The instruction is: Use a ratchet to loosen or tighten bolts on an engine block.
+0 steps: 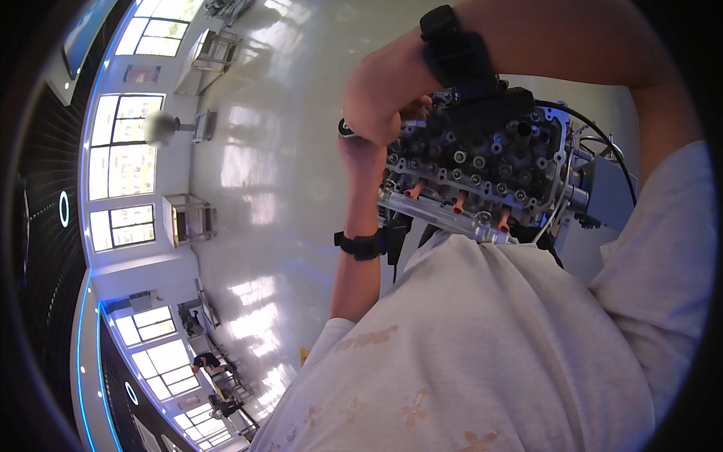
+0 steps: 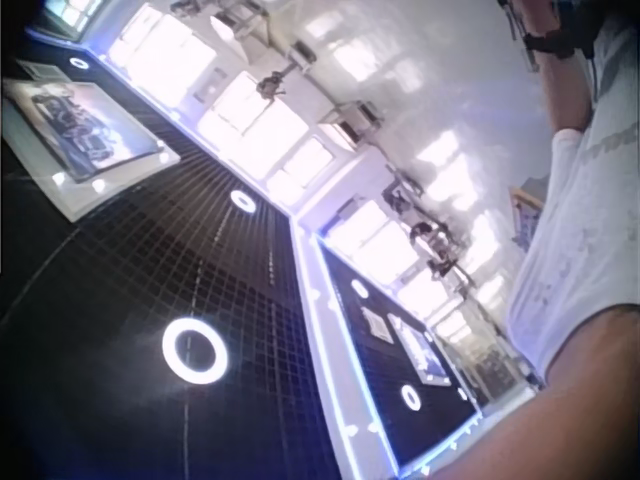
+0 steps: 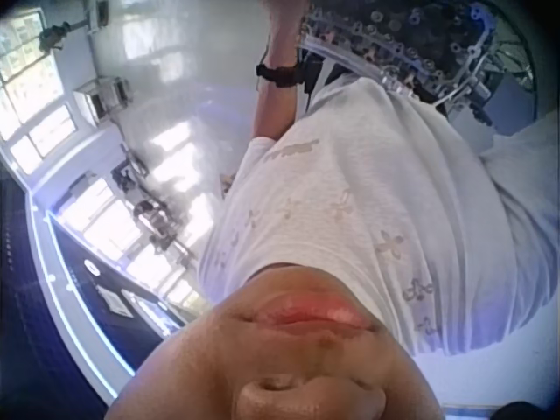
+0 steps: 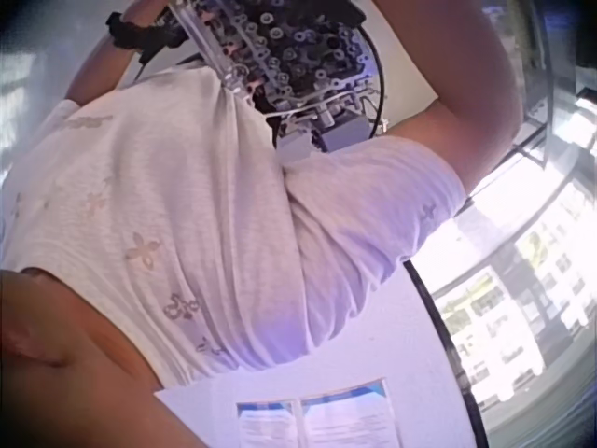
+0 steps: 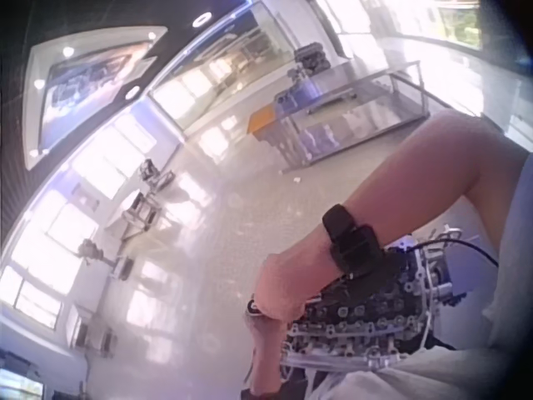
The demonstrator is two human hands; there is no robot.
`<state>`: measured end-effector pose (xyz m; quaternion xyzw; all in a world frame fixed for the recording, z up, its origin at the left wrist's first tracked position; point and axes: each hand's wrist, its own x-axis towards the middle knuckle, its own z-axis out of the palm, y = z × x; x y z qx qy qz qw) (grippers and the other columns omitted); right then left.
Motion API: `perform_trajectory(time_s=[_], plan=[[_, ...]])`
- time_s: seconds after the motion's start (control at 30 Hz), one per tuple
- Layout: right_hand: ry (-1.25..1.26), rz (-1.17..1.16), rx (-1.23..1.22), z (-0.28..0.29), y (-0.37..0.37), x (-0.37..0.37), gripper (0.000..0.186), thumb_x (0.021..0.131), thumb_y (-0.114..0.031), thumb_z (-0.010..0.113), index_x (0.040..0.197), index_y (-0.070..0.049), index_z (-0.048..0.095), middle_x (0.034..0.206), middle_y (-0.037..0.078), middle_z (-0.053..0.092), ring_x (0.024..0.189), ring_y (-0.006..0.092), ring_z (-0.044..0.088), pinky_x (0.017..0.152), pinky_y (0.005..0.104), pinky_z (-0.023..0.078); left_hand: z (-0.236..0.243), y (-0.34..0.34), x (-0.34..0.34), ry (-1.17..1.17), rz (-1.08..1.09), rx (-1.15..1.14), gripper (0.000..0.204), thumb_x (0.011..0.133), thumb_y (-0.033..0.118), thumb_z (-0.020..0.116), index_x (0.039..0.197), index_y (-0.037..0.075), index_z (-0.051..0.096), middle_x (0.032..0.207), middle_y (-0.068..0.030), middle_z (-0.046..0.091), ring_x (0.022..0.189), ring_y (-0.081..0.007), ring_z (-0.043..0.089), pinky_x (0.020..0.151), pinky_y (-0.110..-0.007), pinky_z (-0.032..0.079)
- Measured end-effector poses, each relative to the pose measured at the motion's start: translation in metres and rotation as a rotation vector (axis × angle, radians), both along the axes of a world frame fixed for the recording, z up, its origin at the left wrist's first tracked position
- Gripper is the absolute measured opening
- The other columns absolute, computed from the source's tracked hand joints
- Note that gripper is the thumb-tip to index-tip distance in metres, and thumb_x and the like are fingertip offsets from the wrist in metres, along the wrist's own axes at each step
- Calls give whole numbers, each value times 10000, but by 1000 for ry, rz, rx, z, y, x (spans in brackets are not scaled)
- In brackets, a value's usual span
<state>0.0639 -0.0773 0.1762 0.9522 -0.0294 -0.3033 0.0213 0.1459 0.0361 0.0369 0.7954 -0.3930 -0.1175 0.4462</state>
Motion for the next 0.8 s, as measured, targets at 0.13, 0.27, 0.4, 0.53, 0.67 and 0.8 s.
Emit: perform_trajectory(time_s=[0.13, 0.27, 0.4, 0.53, 0.67, 0.8], plan=[[229, -285, 309, 46, 21, -23, 227, 838, -216, 549, 782, -28, 665, 735, 68, 679, 683, 219, 661, 683, 338, 534, -21, -13, -4, 420, -175, -459, 42, 835, 43, 590, 819, 10, 611, 701, -33, 597, 678, -87, 561, 613, -270, 442], [311, -115, 222, 20, 8, 7, 336, 830, -375, 571, 903, -77, 706, 859, 59, 718, 780, 201, 683, 761, 352, 520, -11, -8, -7, 523, -188, -327, 88, 854, -4, 514, 824, -3, 598, 710, -58, 603, 677, -113, 586, 618, -283, 480], [242, -14, -49, 6, -23, 38, 315, 778, -364, 657, 957, -110, 710, 904, 26, 723, 858, 186, 681, 853, 387, 494, 3, -11, -10, 91, -161, 20, 168, 890, -47, 412, 859, -23, 576, 735, -101, 627, 661, -180, 664, 625, -310, 541], [-543, 269, -99, -9, -60, 44, 160, 736, -225, 692, 841, -108, 723, 812, 28, 694, 842, 212, 665, 961, 422, 424, -14, -8, -6, 360, -53, -102, 200, 869, -54, 394, 819, -10, 583, 700, -82, 620, 642, -160, 647, 605, -301, 521], [-420, 210, -196, -18, -24, 16, 92, 726, -195, 684, 771, -123, 719, 756, 27, 681, 798, 196, 664, 972, 427, 392, -16, 4, 6, 387, 23, -146, 164, 874, -59, 414, 847, -10, 568, 721, -89, 625, 661, -160, 650, 638, -310, 536], [-217, 230, -56, -7, 27, -38, 194, 784, -263, 647, 692, -100, 698, 723, 81, 687, 750, 228, 681, 737, 395, 518, -5, 1, 4, -30, -72, -254, 86, 782, -33, 507, 778, -4, 587, 642, -63, 613, 574, -138, 613, 556, -263, 462]])
